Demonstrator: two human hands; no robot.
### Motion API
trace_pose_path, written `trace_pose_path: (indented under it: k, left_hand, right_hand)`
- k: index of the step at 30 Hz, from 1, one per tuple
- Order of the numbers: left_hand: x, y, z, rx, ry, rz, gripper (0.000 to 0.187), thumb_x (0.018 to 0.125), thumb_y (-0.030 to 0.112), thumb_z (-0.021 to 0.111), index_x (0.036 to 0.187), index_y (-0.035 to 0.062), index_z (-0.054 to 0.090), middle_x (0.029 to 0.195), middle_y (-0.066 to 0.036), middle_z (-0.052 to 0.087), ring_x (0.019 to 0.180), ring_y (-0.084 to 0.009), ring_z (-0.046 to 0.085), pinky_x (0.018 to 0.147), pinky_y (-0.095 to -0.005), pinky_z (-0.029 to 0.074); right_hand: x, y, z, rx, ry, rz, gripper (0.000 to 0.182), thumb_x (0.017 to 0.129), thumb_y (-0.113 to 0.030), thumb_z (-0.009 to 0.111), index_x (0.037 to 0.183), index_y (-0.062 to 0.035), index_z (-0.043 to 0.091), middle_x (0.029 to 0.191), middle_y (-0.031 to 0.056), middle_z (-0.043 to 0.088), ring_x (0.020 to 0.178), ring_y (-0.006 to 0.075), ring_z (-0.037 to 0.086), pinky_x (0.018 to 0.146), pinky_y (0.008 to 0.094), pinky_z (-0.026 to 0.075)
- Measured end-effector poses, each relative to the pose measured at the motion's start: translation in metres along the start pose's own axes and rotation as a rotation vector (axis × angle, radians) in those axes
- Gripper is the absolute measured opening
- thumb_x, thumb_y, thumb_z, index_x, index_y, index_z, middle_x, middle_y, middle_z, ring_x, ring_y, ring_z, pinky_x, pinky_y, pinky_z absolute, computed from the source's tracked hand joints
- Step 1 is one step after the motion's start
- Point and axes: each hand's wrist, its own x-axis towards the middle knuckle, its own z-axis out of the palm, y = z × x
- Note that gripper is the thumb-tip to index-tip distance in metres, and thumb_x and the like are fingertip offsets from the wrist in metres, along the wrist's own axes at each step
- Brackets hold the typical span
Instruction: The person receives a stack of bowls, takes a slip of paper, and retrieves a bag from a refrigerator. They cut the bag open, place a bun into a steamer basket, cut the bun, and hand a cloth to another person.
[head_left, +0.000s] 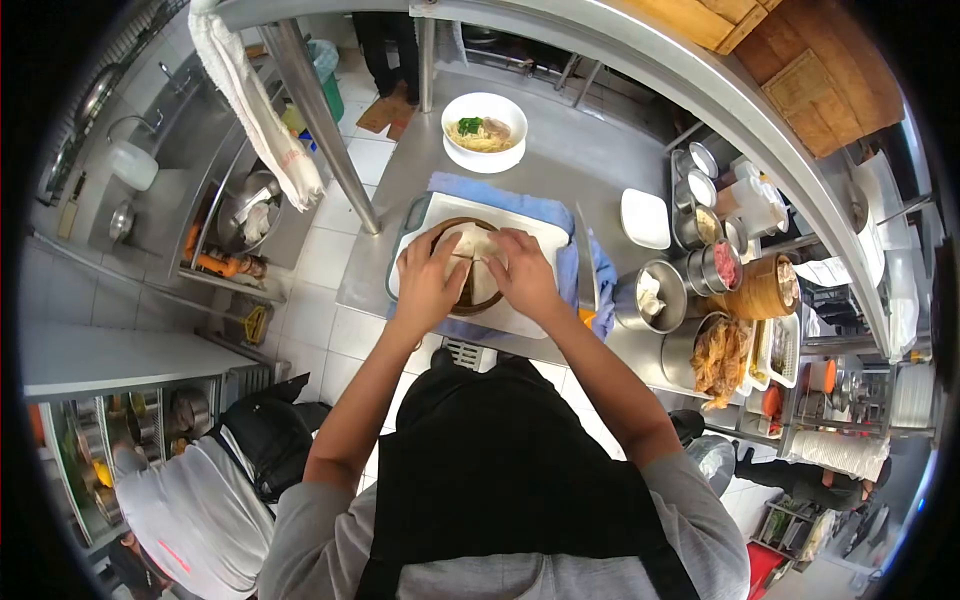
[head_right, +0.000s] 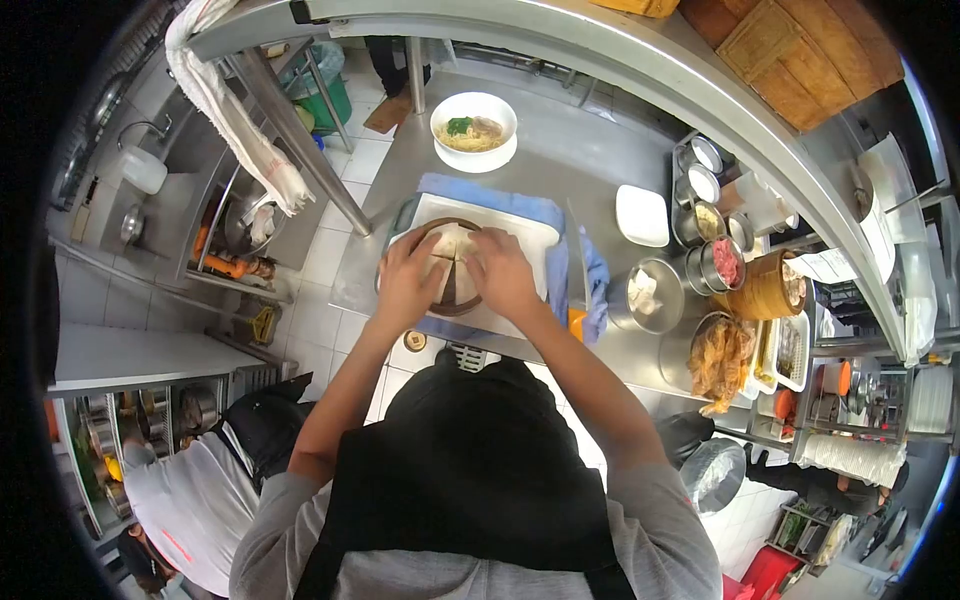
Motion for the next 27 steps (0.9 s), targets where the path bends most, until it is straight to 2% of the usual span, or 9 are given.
trace_pose_path:
  k: [3,12,16,17,19,20,24,26,27]
  left_hand:
    - [0.024,-0.005,0.008,0.048,-0.076,-0.016,0.039,0.083,0.024,0.066,0.121,0.0138,0.063,0.130,-0.014,0.052,0.123,-0.0321,0.045,0.100,-0.0482,0.033]
    - [0.035,-0.013,0.020,0.048,-0.237,0.006,0.038,0.081,0.016,0.064,0.119,0.0128,0.063,0.128,-0.013,0.056,0.120,-0.0326,0.051,0.101,-0.0465,0.036]
    - [0.048,0.004,0.004,-0.096,-0.231,0.174,0.041,0.072,0.016,0.076,0.110,0.0068,0.068,0.115,-0.018,0.064,0.102,-0.0368,0.062,0.089,-0.0415,0.050]
    - [0.048,0.002,0.010,-0.165,-0.241,0.140,0.040,0.073,0.008,0.071,0.112,0.0069,0.067,0.115,-0.017,0.064,0.102,-0.0357,0.062,0.089,-0.0417,0.050]
    - [0.044,-0.003,0.013,-0.173,-0.303,0.125,0.043,0.073,-0.003,0.059,0.115,0.0034,0.064,0.120,-0.022,0.060,0.111,-0.0399,0.057,0.096,-0.0444,0.046]
    - [0.043,-0.007,0.012,-0.141,-0.308,0.116,0.044,0.074,-0.002,0.058,0.118,0.0030,0.061,0.123,-0.024,0.056,0.115,-0.0423,0.052,0.098,-0.0461,0.043]
    - [0.032,-0.004,0.003,-0.166,-0.235,0.113,0.043,0.086,0.008,0.060,0.128,0.0036,0.054,0.132,-0.023,0.049,0.121,-0.0399,0.048,0.100,-0.0453,0.040]
    - [0.020,-0.029,0.001,-0.156,-0.183,0.063,0.044,0.089,0.011,0.060,0.132,0.0035,0.051,0.134,-0.022,0.047,0.122,-0.0375,0.048,0.100,-0.0444,0.041]
    - [0.012,-0.040,-0.001,-0.136,-0.128,-0.005,0.046,0.092,0.014,0.060,0.135,0.0033,0.047,0.137,-0.022,0.044,0.124,-0.0351,0.047,0.100,-0.0434,0.041]
  right_hand:
    - [0.012,0.005,0.003,0.003,-0.055,0.011,0.040,0.079,-0.021,0.068,0.115,-0.0050,0.059,0.116,0.0175,0.058,0.106,0.0368,0.055,0.090,0.0433,0.048]
    - [0.018,0.004,0.016,0.021,-0.045,0.124,0.043,0.073,-0.029,0.071,0.109,-0.0064,0.062,0.108,0.0159,0.063,0.102,0.0354,0.058,0.086,0.0433,0.050]
    - [0.021,0.023,0.036,0.015,-0.148,0.178,0.069,0.064,-0.062,0.072,0.102,-0.0051,0.067,0.102,0.0202,0.066,0.101,0.0366,0.060,0.085,0.0450,0.049]
    - [0.020,0.021,0.024,0.071,-0.138,0.118,0.047,0.068,-0.040,0.076,0.100,-0.0083,0.067,0.099,0.0201,0.065,0.096,0.0390,0.059,0.085,0.0469,0.048]
    - [0.012,0.021,0.003,-0.056,-0.146,0.123,0.044,0.073,-0.033,0.071,0.107,-0.0062,0.064,0.105,0.0223,0.063,0.100,0.0388,0.059,0.091,0.0460,0.047]
    - [0.011,0.021,-0.019,-0.007,-0.191,0.161,0.050,0.075,-0.037,0.071,0.112,-0.0048,0.061,0.111,0.0219,0.062,0.102,0.0372,0.060,0.091,0.0450,0.048]
    - [-0.015,0.042,-0.167,0.279,-0.035,0.245,0.028,0.084,-0.022,0.067,0.104,-0.0018,0.065,0.100,0.0143,0.066,0.087,0.0222,0.066,0.079,0.0338,0.053]
    - [-0.044,0.062,-0.256,0.109,0.170,0.445,0.016,0.084,-0.006,0.063,0.099,-0.0018,0.066,0.091,0.0093,0.069,0.083,0.0186,0.066,0.075,0.0311,0.052]
    - [-0.062,0.094,-0.282,-0.131,0.384,0.344,0.015,0.083,-0.003,0.062,0.098,-0.0022,0.066,0.090,0.0091,0.070,0.080,0.0192,0.066,0.072,0.0311,0.053]
